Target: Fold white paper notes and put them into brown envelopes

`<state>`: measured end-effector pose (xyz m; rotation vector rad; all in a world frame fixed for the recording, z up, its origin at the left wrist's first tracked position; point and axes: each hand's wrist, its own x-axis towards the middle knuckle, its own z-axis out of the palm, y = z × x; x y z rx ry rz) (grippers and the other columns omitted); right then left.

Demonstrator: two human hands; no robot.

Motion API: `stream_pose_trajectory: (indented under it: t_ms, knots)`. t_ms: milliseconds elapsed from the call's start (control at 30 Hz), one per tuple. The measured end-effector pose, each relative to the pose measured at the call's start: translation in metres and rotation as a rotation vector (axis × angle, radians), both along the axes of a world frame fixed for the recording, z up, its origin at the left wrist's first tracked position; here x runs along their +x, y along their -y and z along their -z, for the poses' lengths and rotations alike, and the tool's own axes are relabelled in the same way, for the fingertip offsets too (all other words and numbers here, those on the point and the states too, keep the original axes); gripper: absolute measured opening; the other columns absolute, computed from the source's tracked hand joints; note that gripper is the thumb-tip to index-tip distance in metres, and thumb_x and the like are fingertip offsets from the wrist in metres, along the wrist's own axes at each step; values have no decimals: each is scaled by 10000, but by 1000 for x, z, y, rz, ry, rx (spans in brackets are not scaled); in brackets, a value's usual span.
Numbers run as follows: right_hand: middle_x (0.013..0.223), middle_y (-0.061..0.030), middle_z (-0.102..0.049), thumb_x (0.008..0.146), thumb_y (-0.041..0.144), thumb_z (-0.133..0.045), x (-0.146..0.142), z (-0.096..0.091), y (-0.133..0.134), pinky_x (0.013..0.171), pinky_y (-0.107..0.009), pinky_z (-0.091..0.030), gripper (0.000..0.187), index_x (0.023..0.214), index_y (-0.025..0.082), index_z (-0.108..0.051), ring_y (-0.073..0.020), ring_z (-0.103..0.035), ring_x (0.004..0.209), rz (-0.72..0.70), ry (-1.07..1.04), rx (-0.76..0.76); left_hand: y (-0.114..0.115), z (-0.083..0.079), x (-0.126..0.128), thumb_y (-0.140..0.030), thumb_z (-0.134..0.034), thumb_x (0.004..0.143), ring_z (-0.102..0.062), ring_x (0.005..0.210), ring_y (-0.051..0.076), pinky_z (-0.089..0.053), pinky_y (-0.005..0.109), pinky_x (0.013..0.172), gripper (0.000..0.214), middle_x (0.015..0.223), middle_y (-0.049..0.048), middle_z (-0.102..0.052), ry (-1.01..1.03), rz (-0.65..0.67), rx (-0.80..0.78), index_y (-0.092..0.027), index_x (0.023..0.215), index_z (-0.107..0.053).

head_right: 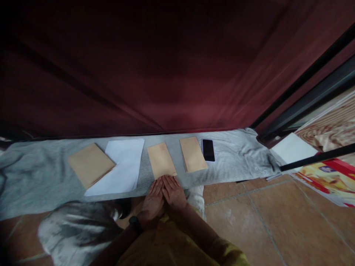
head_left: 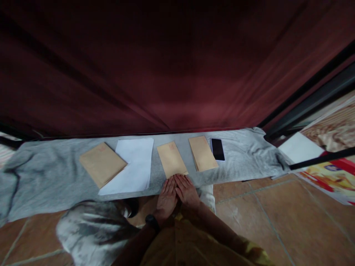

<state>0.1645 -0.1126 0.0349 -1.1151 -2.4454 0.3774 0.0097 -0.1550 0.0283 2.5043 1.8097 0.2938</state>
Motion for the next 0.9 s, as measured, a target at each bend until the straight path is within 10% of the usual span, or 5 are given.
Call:
stream_pose_trajectory:
  t_ms: [333,900]
  knots:
    - [1570,-65,-434,1044,285,-384,18,5,-1,1224,-440,-258,500,1533,180,-397,-212,-390,1450,123,123,19,9,5,-11,-342,-433,978,-348,1481,271,-316,459,1216,634,1573,145,-406,43,-41,69,-117,1558,-315]
    - [1573,-102,-423,1023,262,-401,14,10,6,1210,-518,-254,543,1557,177,-353,-266,-356,1468,306,119,48,-9,-27,-9,-194,-454,935,-611,1210,276,-495,465,1040,383,1291,132,-659,333,-320,-33,-173,1282,-615]
